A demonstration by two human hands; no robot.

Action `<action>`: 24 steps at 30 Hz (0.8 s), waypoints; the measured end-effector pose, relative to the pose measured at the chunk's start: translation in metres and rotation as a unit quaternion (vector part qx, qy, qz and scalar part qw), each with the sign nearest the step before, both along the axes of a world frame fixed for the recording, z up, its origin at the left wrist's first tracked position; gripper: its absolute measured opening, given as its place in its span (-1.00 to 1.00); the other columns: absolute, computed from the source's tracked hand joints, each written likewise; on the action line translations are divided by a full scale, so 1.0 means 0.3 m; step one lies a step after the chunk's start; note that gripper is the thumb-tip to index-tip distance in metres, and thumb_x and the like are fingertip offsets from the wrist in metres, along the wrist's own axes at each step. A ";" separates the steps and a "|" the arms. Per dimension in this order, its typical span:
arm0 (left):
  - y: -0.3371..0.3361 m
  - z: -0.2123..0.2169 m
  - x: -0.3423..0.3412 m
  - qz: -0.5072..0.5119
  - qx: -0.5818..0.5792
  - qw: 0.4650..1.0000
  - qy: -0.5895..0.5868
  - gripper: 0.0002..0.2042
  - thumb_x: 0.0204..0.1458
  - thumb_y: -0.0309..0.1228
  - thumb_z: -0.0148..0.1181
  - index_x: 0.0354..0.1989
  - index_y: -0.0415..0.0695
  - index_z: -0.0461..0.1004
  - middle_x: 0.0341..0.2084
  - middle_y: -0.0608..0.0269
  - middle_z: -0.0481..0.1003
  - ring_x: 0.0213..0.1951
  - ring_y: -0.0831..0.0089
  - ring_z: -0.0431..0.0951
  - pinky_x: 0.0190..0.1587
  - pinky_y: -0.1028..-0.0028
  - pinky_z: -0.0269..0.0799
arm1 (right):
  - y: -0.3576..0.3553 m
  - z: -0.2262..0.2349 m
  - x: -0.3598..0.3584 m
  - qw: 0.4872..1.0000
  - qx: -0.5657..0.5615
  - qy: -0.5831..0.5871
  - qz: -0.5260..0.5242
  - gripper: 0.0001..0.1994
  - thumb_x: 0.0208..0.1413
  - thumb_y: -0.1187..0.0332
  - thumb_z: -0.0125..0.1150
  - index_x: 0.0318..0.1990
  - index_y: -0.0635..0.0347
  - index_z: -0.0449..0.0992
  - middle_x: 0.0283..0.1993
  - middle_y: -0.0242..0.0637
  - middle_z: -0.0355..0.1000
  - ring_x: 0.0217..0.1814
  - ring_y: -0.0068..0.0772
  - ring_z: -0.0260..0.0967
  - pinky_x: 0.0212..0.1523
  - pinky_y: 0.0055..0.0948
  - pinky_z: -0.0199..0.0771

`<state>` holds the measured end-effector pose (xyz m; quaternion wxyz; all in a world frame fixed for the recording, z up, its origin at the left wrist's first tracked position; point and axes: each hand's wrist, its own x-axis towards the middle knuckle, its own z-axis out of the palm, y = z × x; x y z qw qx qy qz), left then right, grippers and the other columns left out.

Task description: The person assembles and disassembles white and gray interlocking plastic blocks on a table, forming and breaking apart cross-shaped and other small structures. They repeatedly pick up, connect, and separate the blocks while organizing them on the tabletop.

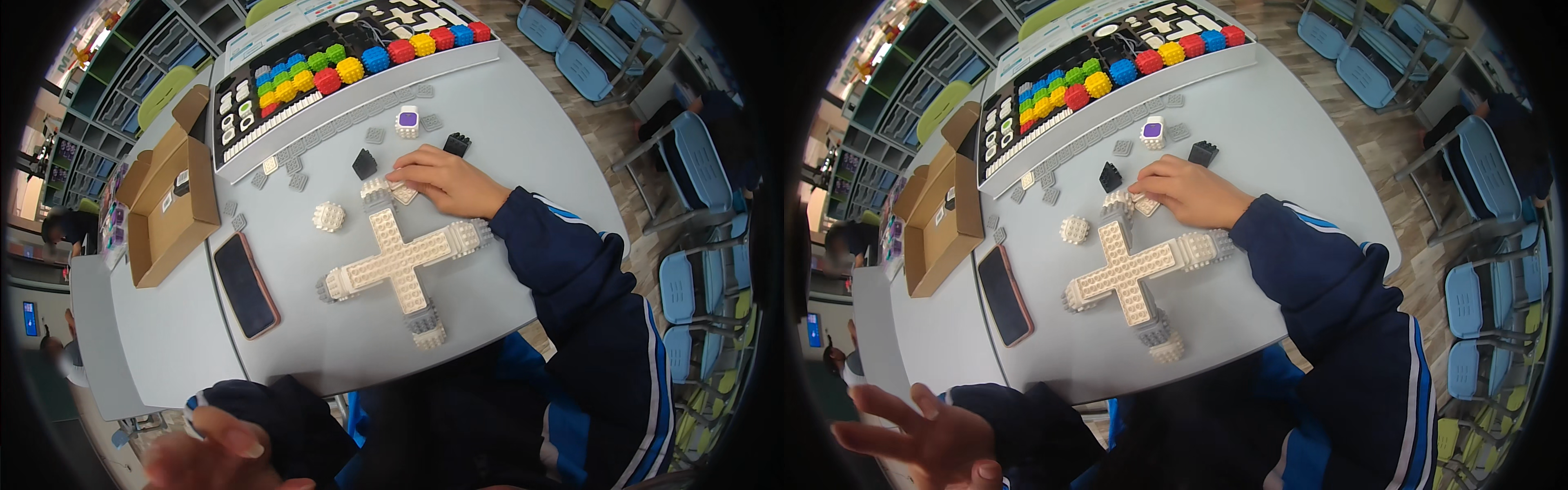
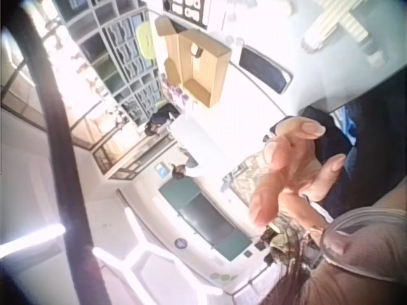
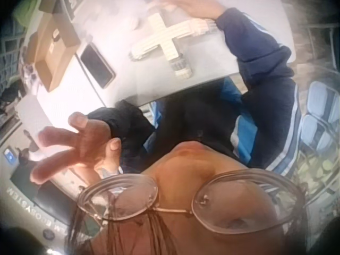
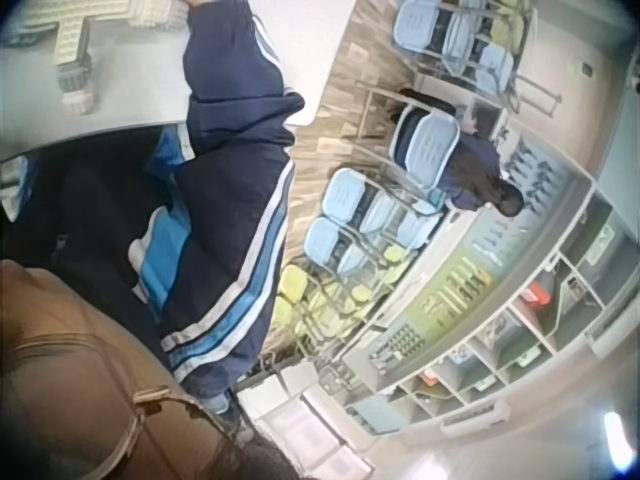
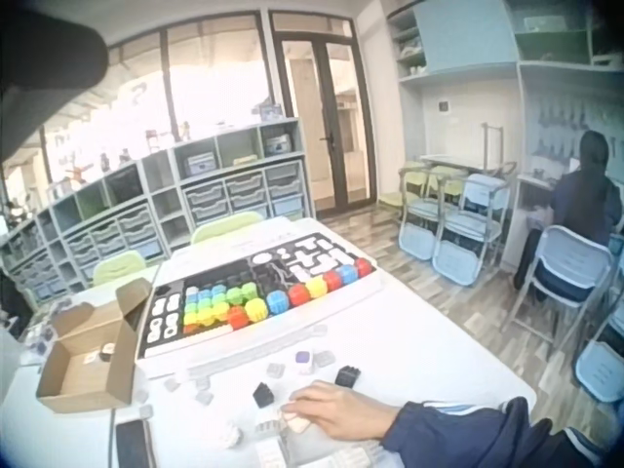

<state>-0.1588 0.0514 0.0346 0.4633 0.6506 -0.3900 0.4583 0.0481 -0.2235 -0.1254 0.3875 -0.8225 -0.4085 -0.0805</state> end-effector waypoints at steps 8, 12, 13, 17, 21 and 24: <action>-0.055 -0.235 0.213 0.052 0.319 0.928 0.183 -0.55 -0.27 -0.47 0.39 -0.07 -0.16 0.61 0.17 -0.17 0.31 0.08 -0.09 0.40 0.08 0.08 0.30 | -0.003 0.005 -0.004 0.998 0.008 -0.053 -0.017 -0.79 0.16 0.45 0.18 -0.05 0.17 0.56 -0.02 -0.25 0.46 0.07 -0.18 0.36 0.06 -0.31 0.41; -0.077 -0.343 0.269 0.057 0.311 0.920 0.230 -0.45 -0.15 -0.48 0.36 0.12 -0.26 0.44 0.22 -0.30 0.24 0.17 -0.16 0.36 0.19 0.13 0.29 | -0.001 0.013 -0.005 0.998 0.013 -0.047 -0.032 -0.78 0.16 0.45 0.19 -0.03 0.16 0.57 0.06 -0.24 0.46 0.11 -0.16 0.36 0.09 -0.31 0.40; -0.078 -0.363 0.268 0.059 0.292 0.923 0.243 -0.44 -0.15 -0.49 0.37 0.13 -0.29 0.43 0.22 -0.29 0.25 0.17 -0.15 0.37 0.18 0.15 0.29 | 0.003 0.019 -0.010 0.998 0.023 -0.041 -0.033 -0.77 0.16 0.45 0.19 -0.02 0.15 0.58 0.08 -0.24 0.46 0.12 -0.16 0.36 0.10 -0.31 0.40; -0.059 -0.425 0.274 0.068 0.226 0.934 0.269 -0.42 -0.19 -0.51 0.41 0.10 -0.34 0.42 0.08 -0.22 0.42 0.07 -0.01 0.48 0.10 0.24 0.36 | -0.013 0.080 -0.049 0.998 0.056 0.006 -0.031 -0.73 0.17 0.45 0.19 0.03 0.14 0.57 0.13 -0.19 0.46 0.15 -0.15 0.37 0.14 -0.31 0.38; -0.043 -0.445 0.284 0.034 0.221 0.926 0.306 -0.47 -0.20 -0.55 0.42 0.04 -0.35 0.44 -0.19 -0.07 0.57 -0.21 0.16 0.61 -0.12 0.36 0.48 | -0.075 0.118 -0.104 0.989 0.097 0.096 0.057 -0.62 0.14 0.25 0.28 0.09 0.17 0.53 0.13 -0.13 0.45 0.15 -0.12 0.38 0.13 -0.28 0.38; -0.023 -0.451 0.282 0.022 0.221 0.924 0.312 -0.52 -0.20 -0.57 0.40 -0.02 -0.35 0.45 -0.31 -0.01 0.59 -0.35 0.23 0.64 -0.26 0.43 0.51 | -0.085 0.122 -0.129 0.985 0.067 0.062 0.148 -0.36 0.00 0.01 0.40 0.16 0.24 0.47 0.10 -0.09 0.45 0.07 -0.04 0.40 0.07 -0.23 0.40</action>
